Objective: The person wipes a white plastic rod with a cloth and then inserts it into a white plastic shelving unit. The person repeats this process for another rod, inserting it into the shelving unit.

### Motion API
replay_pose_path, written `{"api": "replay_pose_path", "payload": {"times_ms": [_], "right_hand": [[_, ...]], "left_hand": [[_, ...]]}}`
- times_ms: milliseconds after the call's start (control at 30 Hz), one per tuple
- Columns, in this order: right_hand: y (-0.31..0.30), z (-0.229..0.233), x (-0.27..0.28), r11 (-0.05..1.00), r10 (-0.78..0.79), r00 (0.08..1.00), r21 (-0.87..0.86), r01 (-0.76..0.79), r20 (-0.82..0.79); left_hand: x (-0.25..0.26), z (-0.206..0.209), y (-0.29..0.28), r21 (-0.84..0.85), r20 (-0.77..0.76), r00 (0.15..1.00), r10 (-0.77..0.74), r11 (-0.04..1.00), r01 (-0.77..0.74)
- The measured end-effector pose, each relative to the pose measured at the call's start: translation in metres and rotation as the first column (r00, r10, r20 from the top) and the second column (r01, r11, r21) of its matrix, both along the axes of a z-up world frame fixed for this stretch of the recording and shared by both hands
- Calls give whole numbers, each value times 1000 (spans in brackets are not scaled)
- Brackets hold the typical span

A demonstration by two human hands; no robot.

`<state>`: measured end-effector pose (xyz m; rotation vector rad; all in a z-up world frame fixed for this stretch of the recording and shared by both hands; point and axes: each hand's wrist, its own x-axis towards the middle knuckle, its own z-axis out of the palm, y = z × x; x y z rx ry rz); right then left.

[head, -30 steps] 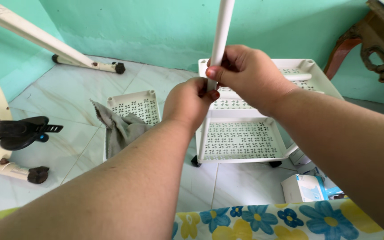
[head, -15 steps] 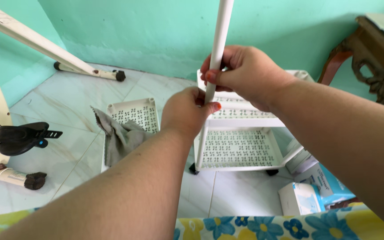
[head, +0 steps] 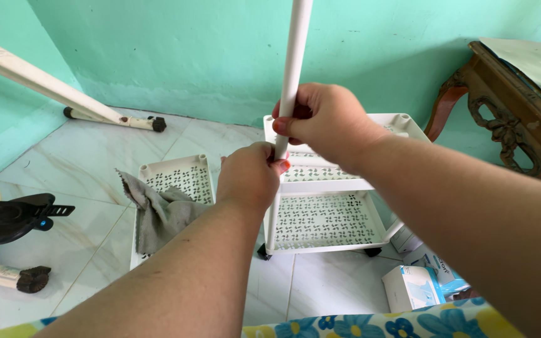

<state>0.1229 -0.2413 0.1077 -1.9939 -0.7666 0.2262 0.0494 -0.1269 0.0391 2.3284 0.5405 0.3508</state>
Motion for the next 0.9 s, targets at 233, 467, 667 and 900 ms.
{"api": "replay_pose_path", "payload": {"times_ms": [233, 467, 667, 900], "right_hand": [[-2, 9, 15, 992, 108, 994, -64, -109, -20], [5, 0, -9, 1000, -13, 999, -23, 12, -40], [6, 0, 6, 999, 48, 997, 11, -47, -62], [4, -4, 10, 992, 122, 987, 29, -120, -107]], "left_hand": [[-1, 2, 5, -32, -58, 998, 15, 999, -17], [5, -27, 6, -3, 250, 968, 34, 999, -34], [7, -22, 8, -118, 161, 987, -13, 993, 32], [7, -3, 10, -48, 34, 998, -48, 998, 49]]}}
